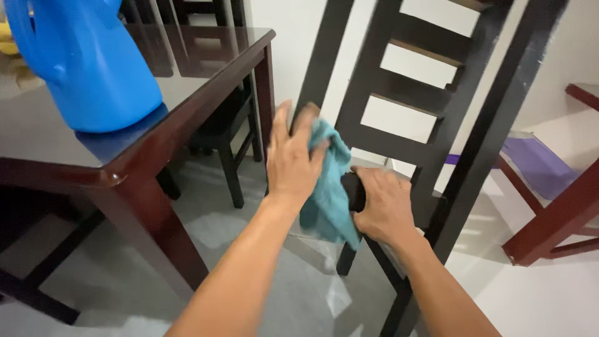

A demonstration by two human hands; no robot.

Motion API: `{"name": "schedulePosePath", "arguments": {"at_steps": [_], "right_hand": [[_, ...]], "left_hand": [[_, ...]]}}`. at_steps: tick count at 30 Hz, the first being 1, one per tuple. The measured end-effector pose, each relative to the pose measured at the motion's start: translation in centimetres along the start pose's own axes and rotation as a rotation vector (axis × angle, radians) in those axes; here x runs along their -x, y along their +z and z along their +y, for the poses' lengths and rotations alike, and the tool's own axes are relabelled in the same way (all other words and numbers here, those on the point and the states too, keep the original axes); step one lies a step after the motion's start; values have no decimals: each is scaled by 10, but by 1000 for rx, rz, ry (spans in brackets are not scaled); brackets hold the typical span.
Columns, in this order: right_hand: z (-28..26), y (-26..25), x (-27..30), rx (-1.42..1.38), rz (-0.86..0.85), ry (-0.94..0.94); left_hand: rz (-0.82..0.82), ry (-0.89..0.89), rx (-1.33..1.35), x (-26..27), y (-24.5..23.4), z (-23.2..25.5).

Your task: The person wipes a dark wooden chair with a light blue cloth. They clean the backrest, seat, and legs systematically, moving around the chair to reach all sides.

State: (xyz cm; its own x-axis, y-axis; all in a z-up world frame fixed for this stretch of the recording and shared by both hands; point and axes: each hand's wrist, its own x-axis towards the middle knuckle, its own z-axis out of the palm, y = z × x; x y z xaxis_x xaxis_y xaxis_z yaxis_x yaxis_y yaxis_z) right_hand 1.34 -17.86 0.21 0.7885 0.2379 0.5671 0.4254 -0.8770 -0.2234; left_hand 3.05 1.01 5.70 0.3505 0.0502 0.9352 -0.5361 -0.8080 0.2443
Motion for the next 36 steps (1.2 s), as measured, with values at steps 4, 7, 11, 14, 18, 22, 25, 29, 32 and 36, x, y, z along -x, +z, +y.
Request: {"name": "schedulePosePath", "arguments": {"at_steps": [4,7,11,14,18,22,25,29,32,36], "right_hand": [[1,1,7,-75,48,-95],[0,-7,8,-256,166,-211],[-35,14,14,-183,389,-326],[-52,36,12,-48,483,-263],[-12,45,25,17,566,-124],[49,31,46,54,574,84],[64,28,45,47,637,165],[45,53,37,144,561,-168],[40,58,41,-38,371,-95],[76,44,56,22,412,69]], "left_hand": [[-282,-296,127,-1,-4,-15],[-340,-336,105,-5,-8,-16],[-360,-356,92,-3,-5,-11],[-418,-404,81,-12,1,-6],[-437,-405,100,-17,6,2],[-462,-398,135,-22,10,-1],[-455,-397,95,-26,25,-2],[-361,-319,79,-14,39,-1],[-389,-337,91,-16,41,-1],[-435,-380,95,-17,36,3]]}}
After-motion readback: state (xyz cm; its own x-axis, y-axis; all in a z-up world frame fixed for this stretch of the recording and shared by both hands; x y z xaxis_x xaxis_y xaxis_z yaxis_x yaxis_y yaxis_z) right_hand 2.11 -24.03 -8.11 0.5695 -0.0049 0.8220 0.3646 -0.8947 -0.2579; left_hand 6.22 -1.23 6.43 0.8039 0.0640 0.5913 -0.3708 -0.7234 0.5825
